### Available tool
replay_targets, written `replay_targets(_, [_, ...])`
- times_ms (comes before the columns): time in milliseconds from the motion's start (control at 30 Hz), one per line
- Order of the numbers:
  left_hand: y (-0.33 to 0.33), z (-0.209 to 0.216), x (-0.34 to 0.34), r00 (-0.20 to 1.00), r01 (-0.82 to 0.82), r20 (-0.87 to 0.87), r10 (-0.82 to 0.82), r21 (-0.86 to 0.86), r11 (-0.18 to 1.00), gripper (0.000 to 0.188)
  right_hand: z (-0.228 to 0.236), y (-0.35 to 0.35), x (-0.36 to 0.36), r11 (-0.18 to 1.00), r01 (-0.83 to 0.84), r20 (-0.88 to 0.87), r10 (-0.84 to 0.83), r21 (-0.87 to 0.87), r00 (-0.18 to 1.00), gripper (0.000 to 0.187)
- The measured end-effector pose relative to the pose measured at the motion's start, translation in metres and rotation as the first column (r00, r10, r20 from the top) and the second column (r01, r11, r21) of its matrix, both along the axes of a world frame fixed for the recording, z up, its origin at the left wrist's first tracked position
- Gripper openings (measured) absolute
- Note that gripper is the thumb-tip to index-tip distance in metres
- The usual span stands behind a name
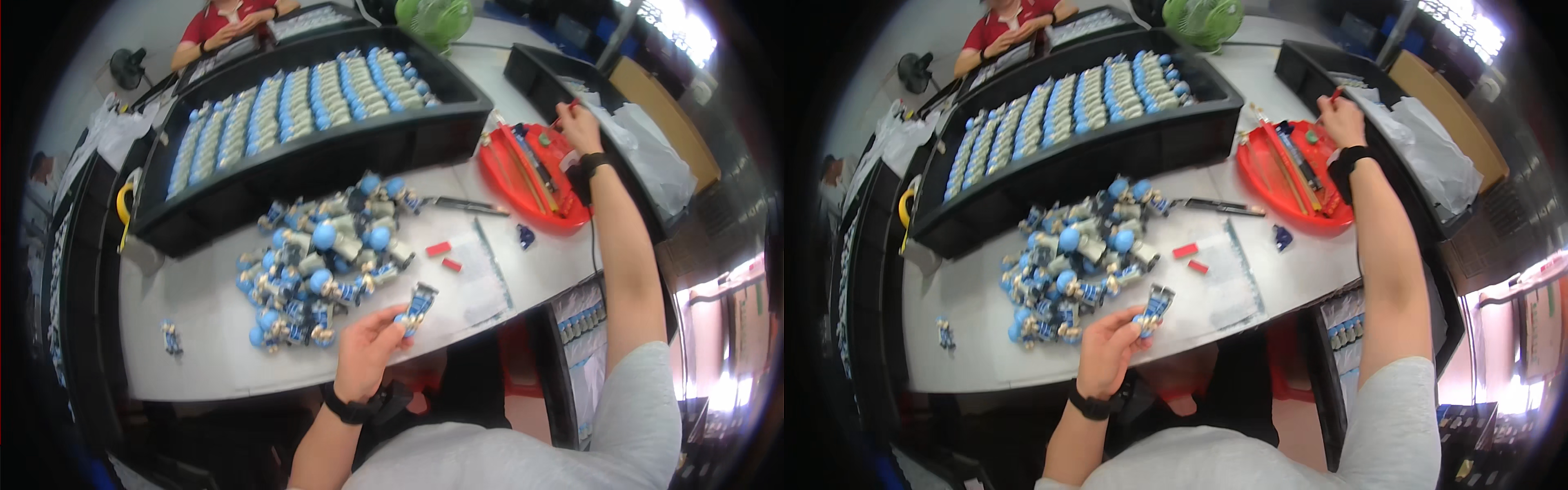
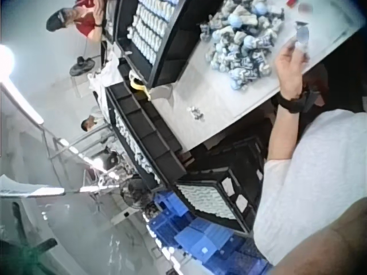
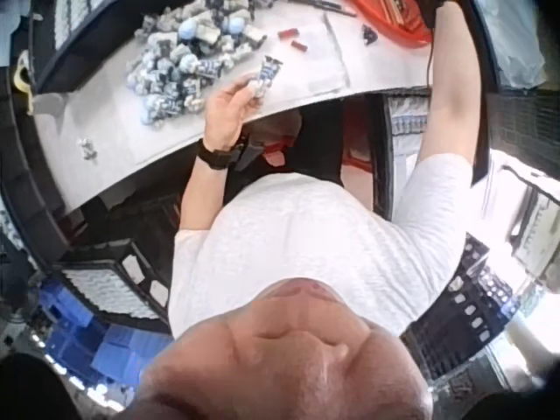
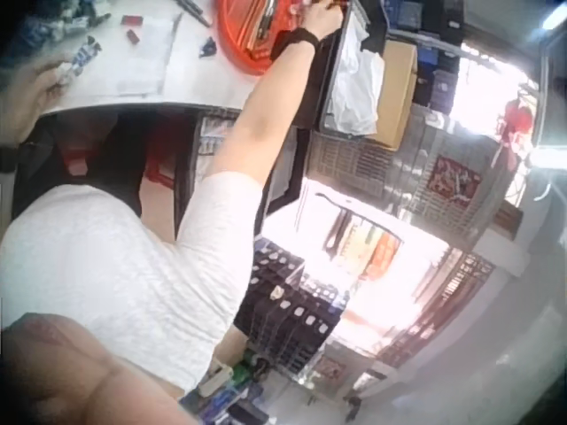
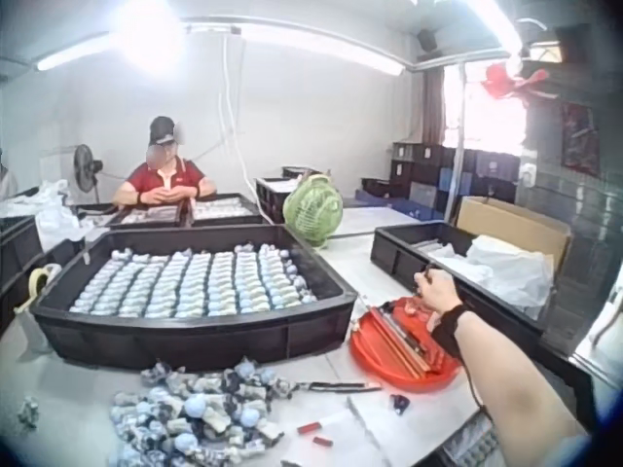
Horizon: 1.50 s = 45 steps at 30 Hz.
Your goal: Assembling and finishing small plastic figures at a manufacturing workstation.
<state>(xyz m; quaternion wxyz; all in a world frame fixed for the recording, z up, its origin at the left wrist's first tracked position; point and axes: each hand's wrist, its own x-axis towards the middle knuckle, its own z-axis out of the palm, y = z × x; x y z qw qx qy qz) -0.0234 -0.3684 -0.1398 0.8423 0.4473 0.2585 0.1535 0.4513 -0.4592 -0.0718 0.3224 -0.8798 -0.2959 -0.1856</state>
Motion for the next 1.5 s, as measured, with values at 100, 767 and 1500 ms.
replay_targets(100, [-0.001,-0.002,0.009,0.999,0.028,0.033,-0.028,-0.014,0.999,0.028,0.042,-0.013,-0.060,0.981,-0.043,0.027,0.038,0.191,0.999,0.039])
replay_targets(767, [-0.004,-0.006,0.008,0.998,-0.033,0.052,0.033,0.007,0.999,0.029,0.017,-0.050,-0.360,0.405,-0.893,0.196,0.909,-0.196,0.369,0.019])
replay_targets(1500, [-0.005,-0.005,0.010,0.997,-0.039,0.063,0.038,0.012,0.999,0.028,0.001,-0.046,-0.361,0.421,-0.898,0.162,0.902,-0.125,0.400,0.015])
